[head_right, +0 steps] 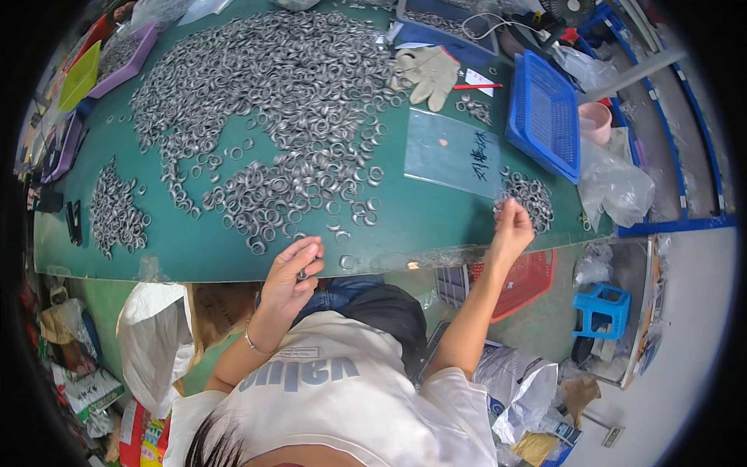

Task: The person picks up and joins together small gray plastic components by hand on a green workbench, working through a large pile of identical items.

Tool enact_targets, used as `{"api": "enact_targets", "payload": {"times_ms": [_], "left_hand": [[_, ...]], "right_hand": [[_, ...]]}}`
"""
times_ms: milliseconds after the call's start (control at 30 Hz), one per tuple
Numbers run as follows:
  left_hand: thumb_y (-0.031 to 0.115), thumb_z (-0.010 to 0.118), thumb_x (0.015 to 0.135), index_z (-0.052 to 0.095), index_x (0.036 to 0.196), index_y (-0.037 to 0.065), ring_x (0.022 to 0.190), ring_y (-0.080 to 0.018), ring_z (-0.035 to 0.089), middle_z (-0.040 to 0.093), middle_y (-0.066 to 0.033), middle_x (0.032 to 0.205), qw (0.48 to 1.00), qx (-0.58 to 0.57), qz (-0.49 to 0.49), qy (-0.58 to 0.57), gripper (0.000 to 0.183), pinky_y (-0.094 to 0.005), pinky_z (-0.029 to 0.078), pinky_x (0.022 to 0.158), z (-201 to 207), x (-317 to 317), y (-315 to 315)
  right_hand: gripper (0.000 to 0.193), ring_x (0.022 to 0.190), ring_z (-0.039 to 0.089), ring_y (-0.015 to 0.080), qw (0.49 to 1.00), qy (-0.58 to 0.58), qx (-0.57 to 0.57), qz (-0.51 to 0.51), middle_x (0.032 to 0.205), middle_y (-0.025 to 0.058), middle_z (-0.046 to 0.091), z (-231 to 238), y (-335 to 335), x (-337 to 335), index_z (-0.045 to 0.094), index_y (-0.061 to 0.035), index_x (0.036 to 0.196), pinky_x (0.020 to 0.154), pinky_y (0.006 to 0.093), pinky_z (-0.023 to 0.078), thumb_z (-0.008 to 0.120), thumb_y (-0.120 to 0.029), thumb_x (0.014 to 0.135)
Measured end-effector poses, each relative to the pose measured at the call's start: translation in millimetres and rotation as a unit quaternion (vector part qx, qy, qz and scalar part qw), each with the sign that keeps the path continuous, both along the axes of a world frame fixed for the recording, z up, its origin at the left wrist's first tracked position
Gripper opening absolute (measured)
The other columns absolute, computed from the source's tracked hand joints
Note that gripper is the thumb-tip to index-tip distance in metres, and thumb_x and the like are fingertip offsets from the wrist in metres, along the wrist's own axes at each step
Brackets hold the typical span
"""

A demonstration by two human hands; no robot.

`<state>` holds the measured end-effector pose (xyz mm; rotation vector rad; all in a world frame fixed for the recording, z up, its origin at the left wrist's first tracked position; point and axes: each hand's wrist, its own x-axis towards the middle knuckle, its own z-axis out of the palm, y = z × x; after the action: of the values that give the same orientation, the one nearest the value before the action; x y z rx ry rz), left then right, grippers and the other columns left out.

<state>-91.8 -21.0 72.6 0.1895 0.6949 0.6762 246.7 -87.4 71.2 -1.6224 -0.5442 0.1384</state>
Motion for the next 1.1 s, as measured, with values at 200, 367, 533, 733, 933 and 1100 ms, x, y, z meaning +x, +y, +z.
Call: {"api": "enact_targets", "payload": {"times_ms": [200,367,533,733,933,1100], "left_hand": [[0.008,0.055,0.088,0.056,0.102,0.001,0.06,-0.0041,0.04,0.048,-0.003,0.083,1.0,-0.009,-0.001,0.005,0.016,-0.012,0.026,0.033,4,2,-3],[0.008,0.056,0.087,0.056,0.102,0.001,0.06,-0.0042,0.04,0.049,-0.0031,0.085,1.0,-0.011,0.01,-0.008,0.016,-0.0119,0.026,0.033,3,-8,-4],[0.006,0.056,0.087,0.056,0.102,0.001,0.06,-0.0039,0.041,0.051,-0.0035,0.086,0.999,-0.026,0.023,0.037,0.016,-0.0124,0.026,0.033,7,-8,-7],[0.006,0.059,0.086,0.058,0.102,-0.001,0.057,-0.0042,0.042,0.051,-0.0003,0.073,1.0,0.007,0.02,0.018,0.017,-0.015,0.026,0.037,-1,-4,-11],[0.005,0.058,0.085,0.057,0.103,-0.001,0.057,-0.004,0.042,0.051,-0.0004,0.074,1.0,0.009,0.021,0.022,0.019,-0.0146,0.027,0.037,-1,-8,-15],[0.004,0.059,0.085,0.056,0.106,-0.002,0.059,-0.0039,0.043,0.052,-0.0003,0.075,1.0,0.014,0.009,0.025,0.022,-0.0145,0.028,0.038,0,-9,-17]], "right_hand": [[0.019,0.092,0.051,0.0318,0.845,-0.415,-0.283,-0.183,0.09,0.0161,0.06,11,-11,1,0.061,0.0021,0.092,0.083,0.0406,0.038,0.062,-0.012,0.079],[0.02,0.08,0.054,0.0262,0.88,-0.289,-0.164,0.338,0.083,0.0102,0.059,32,8,-124,0.061,-0.0012,0.08,0.072,0.0345,0.044,0.072,-0.006,0.064],[0.03,0.078,0.051,0.0252,0.818,-0.34,-0.165,0.434,0.084,0.0059,0.054,23,0,-174,0.06,-0.0055,0.087,0.066,0.0355,0.037,0.075,-0.015,0.062],[0.025,0.077,0.05,0.0237,0.824,-0.362,-0.137,0.414,0.086,0.0053,0.054,-5,-1,-175,0.059,-0.0058,0.087,0.064,0.0345,0.036,0.071,-0.011,0.066],[0.022,0.077,0.051,0.0236,0.831,-0.371,-0.14,0.39,0.086,0.0052,0.055,-1,7,-184,0.058,-0.0057,0.087,0.064,0.0352,0.037,0.069,-0.008,0.069],[0.018,0.076,0.051,0.0242,0.84,-0.399,-0.142,0.338,0.086,0.0068,0.057,-7,11,-188,0.059,-0.0051,0.086,0.064,0.0361,0.037,0.067,-0.004,0.07]]}}
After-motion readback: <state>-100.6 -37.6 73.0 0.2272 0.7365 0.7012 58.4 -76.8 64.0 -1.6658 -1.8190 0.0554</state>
